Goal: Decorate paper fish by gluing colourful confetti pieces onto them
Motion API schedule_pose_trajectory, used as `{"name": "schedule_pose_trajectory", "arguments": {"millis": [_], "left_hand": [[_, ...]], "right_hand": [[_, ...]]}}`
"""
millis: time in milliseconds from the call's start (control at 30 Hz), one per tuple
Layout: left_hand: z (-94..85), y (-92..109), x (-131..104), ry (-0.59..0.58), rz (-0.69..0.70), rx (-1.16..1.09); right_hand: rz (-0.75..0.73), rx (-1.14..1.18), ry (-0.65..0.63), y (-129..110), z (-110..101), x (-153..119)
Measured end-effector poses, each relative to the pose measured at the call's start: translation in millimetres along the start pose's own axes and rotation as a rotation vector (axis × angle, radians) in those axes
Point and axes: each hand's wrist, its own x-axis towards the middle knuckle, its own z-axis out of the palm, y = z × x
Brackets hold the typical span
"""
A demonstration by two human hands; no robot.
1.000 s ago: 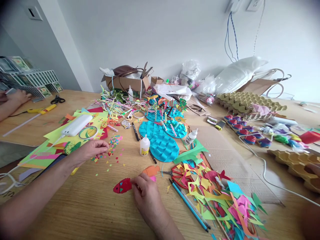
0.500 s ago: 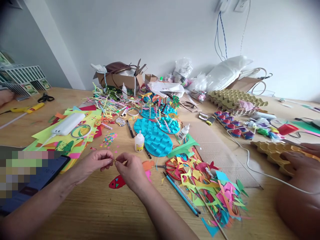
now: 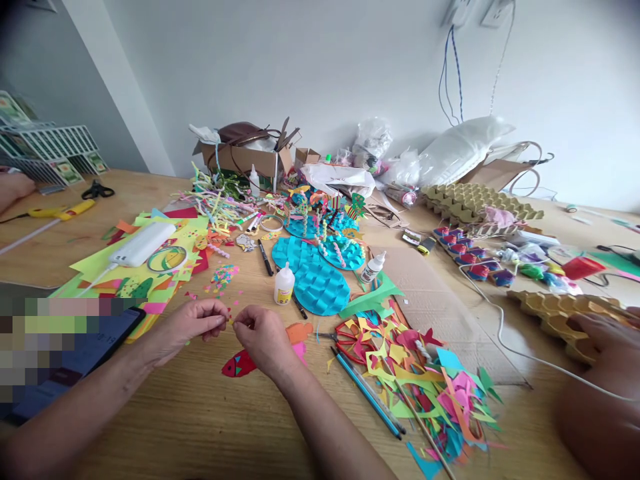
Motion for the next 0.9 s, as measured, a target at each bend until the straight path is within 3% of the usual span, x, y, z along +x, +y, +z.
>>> {"name": "schedule_pose_trajectory", "arguments": {"millis": [100,233,433,900], "left_hand": [[-11.0,-8.2,2.8,0.070,0.034,0.179],[-20.1,-14.0,2.1,0.247,0.143,0.524],[0.2,-4.9,-5.1,0.022,0.192,0.404],[12.3,-0.1,-3.8,-0.074,0.184,0.458]], "right_hand": [[0.012,0.002,-0.005,2.0,-2.0,0.9],[0.016,-0.001,-0.016,3.9,-5.2,-0.4],[-0.031,-0.012,-0.046,1.1,-6.3,-6.4],[-0.020,-0.043,-0.043,3.4,-9.2,-13.4]]}}
